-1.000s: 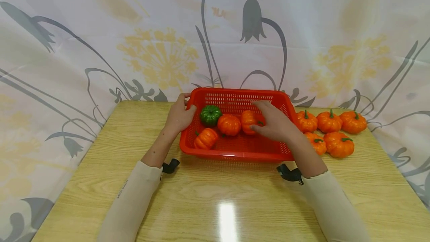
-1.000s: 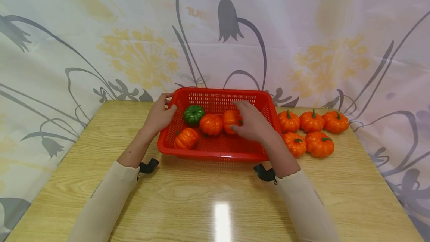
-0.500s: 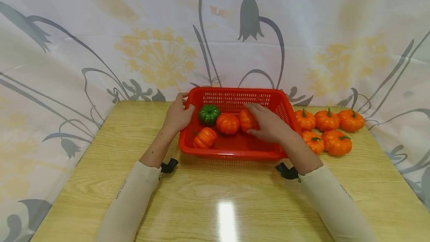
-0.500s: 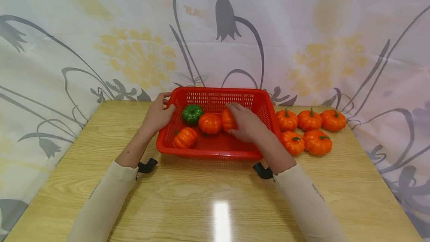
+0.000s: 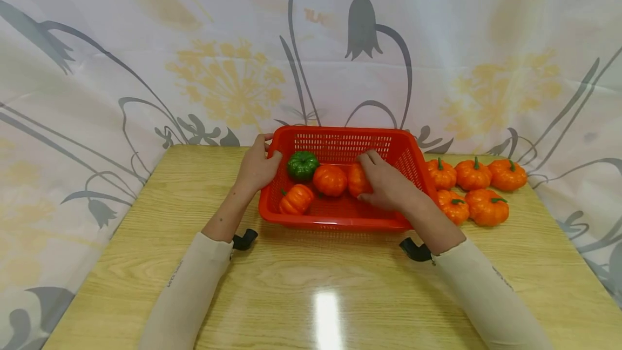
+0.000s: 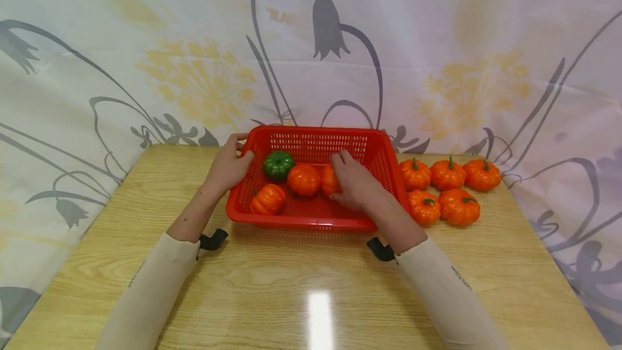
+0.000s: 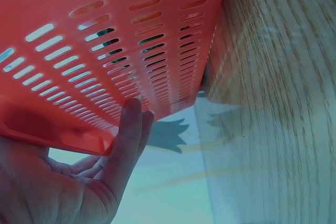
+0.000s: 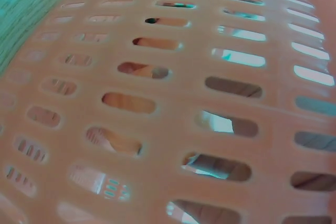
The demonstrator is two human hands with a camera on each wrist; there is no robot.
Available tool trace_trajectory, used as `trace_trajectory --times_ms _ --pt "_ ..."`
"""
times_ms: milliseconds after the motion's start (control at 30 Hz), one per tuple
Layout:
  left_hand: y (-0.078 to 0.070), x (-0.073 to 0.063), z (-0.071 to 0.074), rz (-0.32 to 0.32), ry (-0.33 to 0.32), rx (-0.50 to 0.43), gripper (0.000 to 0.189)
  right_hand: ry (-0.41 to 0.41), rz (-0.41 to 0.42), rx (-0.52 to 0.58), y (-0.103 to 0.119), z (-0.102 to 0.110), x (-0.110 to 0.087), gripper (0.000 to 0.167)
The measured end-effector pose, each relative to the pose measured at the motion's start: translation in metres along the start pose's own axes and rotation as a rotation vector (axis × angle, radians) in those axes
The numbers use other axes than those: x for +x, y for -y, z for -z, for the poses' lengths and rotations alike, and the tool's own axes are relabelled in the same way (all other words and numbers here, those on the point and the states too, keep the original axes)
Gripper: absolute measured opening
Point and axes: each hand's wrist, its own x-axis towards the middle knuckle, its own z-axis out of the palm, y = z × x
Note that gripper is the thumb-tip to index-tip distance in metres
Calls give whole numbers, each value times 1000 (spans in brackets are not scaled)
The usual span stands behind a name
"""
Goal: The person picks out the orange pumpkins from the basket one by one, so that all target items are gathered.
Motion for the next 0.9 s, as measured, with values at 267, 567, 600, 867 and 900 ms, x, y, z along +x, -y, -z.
trace_trajectory --times_ms 267,567,600,867,900 --pt "0 1 0 -1 -8 12 55 17 -66 35 0 4 -2 76" --pt "2 1 -1 1 -1 0 54 -28 -119 131 0 12 -11 74" --pt "1 1 -1 4 0 -2 54 -35 -117 142 1 13 -12 74" --pt "2 0 -1 7 -4 5 54 -102 -105 187 5 16 -25 74" --pt "2 0 -1 7 -5 5 54 -112 -102 189 5 16 -27 74"
